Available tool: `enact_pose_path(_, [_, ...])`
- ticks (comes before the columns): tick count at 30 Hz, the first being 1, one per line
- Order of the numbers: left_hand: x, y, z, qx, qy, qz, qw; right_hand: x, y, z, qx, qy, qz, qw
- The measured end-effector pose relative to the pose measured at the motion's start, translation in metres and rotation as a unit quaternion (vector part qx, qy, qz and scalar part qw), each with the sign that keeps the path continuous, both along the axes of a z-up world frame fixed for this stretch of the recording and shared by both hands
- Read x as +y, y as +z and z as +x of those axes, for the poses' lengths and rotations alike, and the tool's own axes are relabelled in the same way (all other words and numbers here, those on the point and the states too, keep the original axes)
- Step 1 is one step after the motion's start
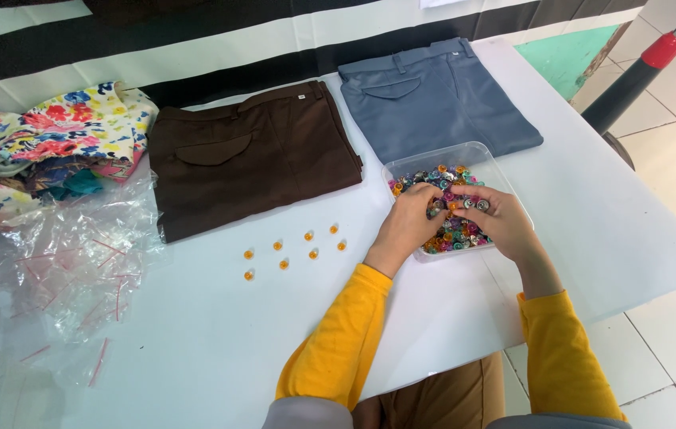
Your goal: The person selects orange buttons from a mixed container, places them on the table, then transfers them into a small plastic bag and seals it. The bag is placed into a clear container with other bags.
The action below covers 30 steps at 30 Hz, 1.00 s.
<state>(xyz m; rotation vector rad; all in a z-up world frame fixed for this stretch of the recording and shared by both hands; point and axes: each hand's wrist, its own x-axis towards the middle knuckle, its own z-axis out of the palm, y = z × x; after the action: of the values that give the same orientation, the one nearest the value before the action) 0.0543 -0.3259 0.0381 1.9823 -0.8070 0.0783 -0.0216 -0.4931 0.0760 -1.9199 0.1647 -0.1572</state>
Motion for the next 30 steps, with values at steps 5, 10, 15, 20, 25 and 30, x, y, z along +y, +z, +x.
enact_pose_path(5, [-0.003, -0.012, 0.007, -0.002, -0.007, 0.034, 0.999, 0.007, 0.01, 0.002, 0.017, 0.009, 0.007, 1.0])
enact_pose_path(10, [-0.006, -0.02, 0.01, -0.014, 0.002, 0.04, 0.999, 0.01, -0.013, 0.012, -0.013, 0.002, -0.16, 0.987])
enact_pose_path(15, [-0.012, -0.028, 0.012, -0.062, 0.008, 0.104, 0.993, 0.015, -0.029, 0.011, -0.043, -0.049, -0.396, 0.916])
enact_pose_path(20, [-0.013, 0.007, -0.005, -0.078, 0.022, 0.205, 0.975, 0.018, -0.007, 0.011, 0.053, 0.043, -0.396, 0.916])
enact_pose_path(25, [-0.028, -0.009, 0.002, -0.089, 0.043, 0.314, 0.944, 0.015, -0.025, 0.032, 0.125, 0.108, -0.482, 0.86])
enact_pose_path(30, [-0.051, -0.059, 0.018, -0.161, 0.098, 0.313, 0.931, 0.011, -0.049, 0.046, 0.129, 0.116, -0.536, 0.826])
